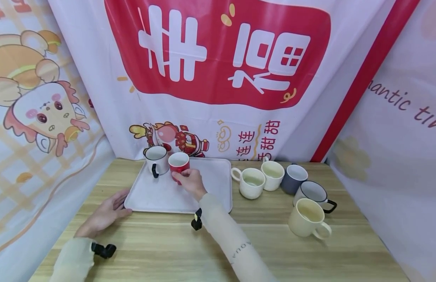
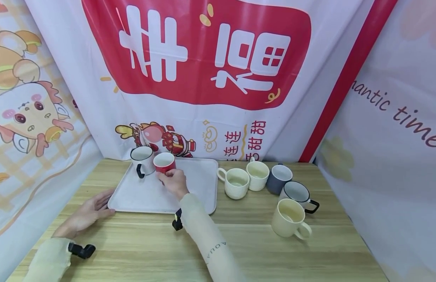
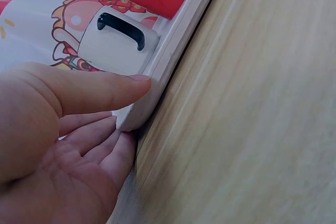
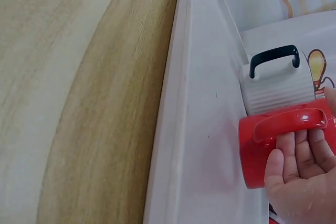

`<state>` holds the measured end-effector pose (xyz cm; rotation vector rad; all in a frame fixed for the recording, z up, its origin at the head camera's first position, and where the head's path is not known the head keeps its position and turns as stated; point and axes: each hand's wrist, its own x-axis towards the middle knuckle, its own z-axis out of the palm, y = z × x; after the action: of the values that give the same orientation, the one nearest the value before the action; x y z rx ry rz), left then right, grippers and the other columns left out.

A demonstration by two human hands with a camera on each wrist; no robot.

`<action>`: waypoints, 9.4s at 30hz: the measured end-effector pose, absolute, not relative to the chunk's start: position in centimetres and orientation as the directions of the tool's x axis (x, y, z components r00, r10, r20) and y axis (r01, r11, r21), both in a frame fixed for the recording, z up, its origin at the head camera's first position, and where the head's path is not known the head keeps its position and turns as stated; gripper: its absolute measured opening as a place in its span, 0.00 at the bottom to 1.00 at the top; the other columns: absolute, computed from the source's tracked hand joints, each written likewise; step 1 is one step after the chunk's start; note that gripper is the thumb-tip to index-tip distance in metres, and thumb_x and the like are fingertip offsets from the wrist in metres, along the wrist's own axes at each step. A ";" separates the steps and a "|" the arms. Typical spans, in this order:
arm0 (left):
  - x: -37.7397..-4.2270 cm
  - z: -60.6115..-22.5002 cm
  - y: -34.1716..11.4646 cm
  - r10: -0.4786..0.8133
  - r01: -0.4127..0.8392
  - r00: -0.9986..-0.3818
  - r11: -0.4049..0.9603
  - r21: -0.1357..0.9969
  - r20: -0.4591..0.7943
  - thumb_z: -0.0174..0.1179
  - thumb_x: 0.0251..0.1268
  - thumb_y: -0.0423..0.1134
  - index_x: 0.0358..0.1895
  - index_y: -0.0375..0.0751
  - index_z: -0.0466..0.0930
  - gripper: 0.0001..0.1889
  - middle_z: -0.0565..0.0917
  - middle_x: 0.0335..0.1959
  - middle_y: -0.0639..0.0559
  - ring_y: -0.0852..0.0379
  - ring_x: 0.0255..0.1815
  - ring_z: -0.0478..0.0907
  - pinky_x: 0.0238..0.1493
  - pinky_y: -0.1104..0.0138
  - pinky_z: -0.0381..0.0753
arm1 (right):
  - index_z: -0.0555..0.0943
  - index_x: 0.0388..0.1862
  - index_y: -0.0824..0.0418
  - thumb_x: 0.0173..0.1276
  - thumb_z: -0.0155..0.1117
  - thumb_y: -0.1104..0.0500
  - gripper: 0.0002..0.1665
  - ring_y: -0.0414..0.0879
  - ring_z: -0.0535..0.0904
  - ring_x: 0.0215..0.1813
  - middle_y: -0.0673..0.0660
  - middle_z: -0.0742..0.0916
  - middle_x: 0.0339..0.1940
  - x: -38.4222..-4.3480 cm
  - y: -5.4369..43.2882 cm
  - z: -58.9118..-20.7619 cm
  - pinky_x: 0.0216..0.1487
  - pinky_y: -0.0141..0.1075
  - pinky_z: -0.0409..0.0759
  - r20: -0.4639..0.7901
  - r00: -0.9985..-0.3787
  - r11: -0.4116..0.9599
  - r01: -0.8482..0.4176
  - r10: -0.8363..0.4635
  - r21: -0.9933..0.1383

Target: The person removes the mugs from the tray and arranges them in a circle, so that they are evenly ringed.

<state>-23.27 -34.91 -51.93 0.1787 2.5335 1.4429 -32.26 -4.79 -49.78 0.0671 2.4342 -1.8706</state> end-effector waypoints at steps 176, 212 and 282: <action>-24.0 -51.8 -34.9 0.251 0.032 -0.961 0.518 0.855 -0.116 0.65 0.74 0.34 0.84 0.26 0.42 0.48 0.49 0.85 0.24 0.25 0.84 0.52 0.78 0.66 0.74 | 0.83 0.67 0.53 0.65 0.80 0.44 0.34 0.55 0.85 0.67 0.55 0.88 0.65 -18.1 21.2 -39.4 0.70 0.54 0.86 0.104 -0.955 0.700 -0.275 -0.278 -0.659; -24.3 -52.4 -35.2 0.210 0.005 -0.969 0.539 0.842 -0.129 0.67 0.72 0.37 0.85 0.27 0.43 0.49 0.51 0.85 0.26 0.27 0.85 0.53 0.78 0.67 0.73 | 0.81 0.70 0.57 0.68 0.78 0.48 0.34 0.52 0.82 0.69 0.56 0.86 0.68 -32.6 -4.9 -45.5 0.72 0.42 0.86 0.107 -0.934 0.394 -0.245 -0.340 -0.886; -23.8 -52.3 -35.5 0.239 0.019 -0.964 0.498 0.867 -0.116 0.67 0.73 0.40 0.85 0.29 0.44 0.49 0.52 0.85 0.26 0.28 0.85 0.53 0.64 0.90 0.71 | 0.91 0.34 0.60 0.66 0.78 0.51 0.12 0.44 0.78 0.46 0.49 0.90 0.39 -22.1 2.8 -43.4 0.51 0.35 0.73 -0.214 -0.970 0.089 0.205 -0.111 -0.975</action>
<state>-23.83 -35.49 -52.28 0.2211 2.5214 1.4546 -22.07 2.78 -43.40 0.0938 2.1323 -1.9729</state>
